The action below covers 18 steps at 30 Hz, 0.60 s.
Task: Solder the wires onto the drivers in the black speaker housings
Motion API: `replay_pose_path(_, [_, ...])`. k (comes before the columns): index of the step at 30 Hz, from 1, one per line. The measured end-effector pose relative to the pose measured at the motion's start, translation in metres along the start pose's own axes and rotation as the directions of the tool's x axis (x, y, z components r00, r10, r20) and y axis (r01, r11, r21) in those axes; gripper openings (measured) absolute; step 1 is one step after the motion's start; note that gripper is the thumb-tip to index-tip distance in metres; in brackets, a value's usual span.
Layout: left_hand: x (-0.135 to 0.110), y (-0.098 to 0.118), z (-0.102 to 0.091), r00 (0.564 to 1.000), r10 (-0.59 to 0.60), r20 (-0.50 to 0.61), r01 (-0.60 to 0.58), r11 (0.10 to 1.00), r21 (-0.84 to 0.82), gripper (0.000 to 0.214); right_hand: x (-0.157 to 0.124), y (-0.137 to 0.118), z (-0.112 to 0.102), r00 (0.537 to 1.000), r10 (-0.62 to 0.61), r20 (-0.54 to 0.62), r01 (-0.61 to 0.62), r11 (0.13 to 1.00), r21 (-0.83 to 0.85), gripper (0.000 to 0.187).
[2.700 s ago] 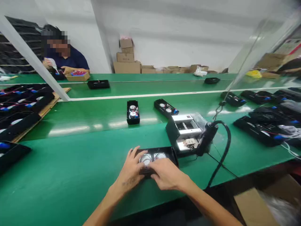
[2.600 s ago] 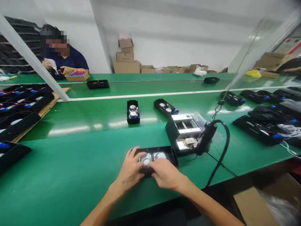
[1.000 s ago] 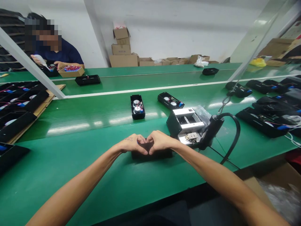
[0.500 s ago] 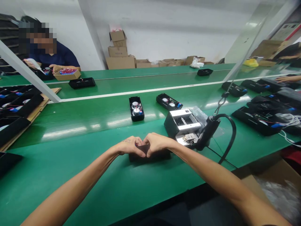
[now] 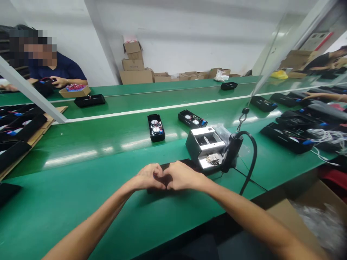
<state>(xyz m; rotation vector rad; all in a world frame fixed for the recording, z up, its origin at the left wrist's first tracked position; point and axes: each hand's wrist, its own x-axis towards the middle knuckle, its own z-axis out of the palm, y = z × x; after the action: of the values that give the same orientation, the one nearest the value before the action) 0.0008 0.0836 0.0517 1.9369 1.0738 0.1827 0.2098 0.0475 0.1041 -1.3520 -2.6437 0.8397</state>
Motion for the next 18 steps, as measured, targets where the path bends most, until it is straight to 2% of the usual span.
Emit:
replay_pose_path(1, [-0.007,-0.002,0.009,0.998,0.038,-0.042,-0.036,0.997,0.063,0.030,-0.016,0.000,0.005,0.992,-0.046,-0.117,0.045,0.999,-0.009,0.023])
replay_pose_path(2, [-0.014,-0.004,0.020,0.993,0.082,-0.083,-0.071,0.989,0.131,0.027,-0.033,0.001,0.011,0.957,-0.066,-0.282,0.069,0.998,0.001,0.025])
replay_pose_path(3, [-0.021,-0.006,0.031,0.984,0.130,-0.125,-0.103,0.974,0.203,0.024,-0.050,0.005,0.017,0.872,-0.047,-0.487,0.069,0.997,0.026,0.025])
replay_pose_path(4, [-0.028,-0.008,0.042,0.970,0.183,-0.163,-0.133,0.952,0.274,0.020,-0.066,0.011,0.021,0.721,0.012,-0.693,0.039,0.998,0.058,0.024])
replay_pose_path(5, [-0.035,-0.011,0.052,0.951,0.237,-0.200,-0.159,0.926,0.342,0.016,-0.080,0.019,0.025,0.514,0.089,-0.853,-0.021,0.996,0.091,0.024])
replay_pose_path(6, [-0.040,-0.014,0.061,0.929,0.290,-0.231,-0.181,0.898,0.401,0.016,-0.092,0.029,0.027,0.297,0.160,-0.941,-0.104,0.985,0.135,0.028])
replay_pose_path(7, [-0.045,-0.016,0.068,0.905,0.342,-0.255,-0.203,0.870,0.449,0.018,-0.100,0.041,0.027,0.124,0.216,-0.969,-0.195,0.962,0.190,0.038])
replay_pose_path(8, [-0.048,-0.019,0.073,0.882,0.387,-0.269,-0.223,0.846,0.484,0.020,-0.106,0.055,0.025,0.016,0.266,-0.964,-0.277,0.927,0.251,0.052])
replay_pose_path(9, [-0.049,-0.021,0.076,0.863,0.421,-0.278,-0.241,0.828,0.506,0.022,-0.110,0.069,0.022,-0.027,0.322,-0.946,-0.339,0.888,0.312,0.065])
replay_pose_path(10, [-0.050,-0.022,0.078,0.850,0.443,-0.283,-0.253,0.816,0.519,0.022,-0.111,0.082,0.018,-0.020,0.387,-0.922,-0.376,0.851,0.366,0.071])
replay_pose_path(12, [-0.050,-0.024,0.078,0.839,0.462,-0.287,-0.261,0.805,0.533,0.021,-0.110,0.107,0.011,0.051,0.511,-0.858,-0.371,0.808,0.458,0.065])
replay_pose_path(13, [-0.049,-0.025,0.077,0.838,0.465,-0.287,-0.261,0.802,0.538,0.020,-0.109,0.117,0.010,0.073,0.550,-0.832,-0.339,0.798,0.498,0.059])
replay_pose_path(16, [-0.047,-0.027,0.075,0.833,0.477,-0.282,-0.263,0.788,0.556,0.020,-0.108,0.134,0.017,0.083,0.595,-0.799,-0.150,0.800,0.581,0.052])
replay_pose_path(18, [-0.047,-0.029,0.074,0.827,0.486,-0.283,-0.263,0.779,0.569,0.019,-0.108,0.135,0.026,0.126,0.610,-0.782,-0.015,0.790,0.613,0.050])
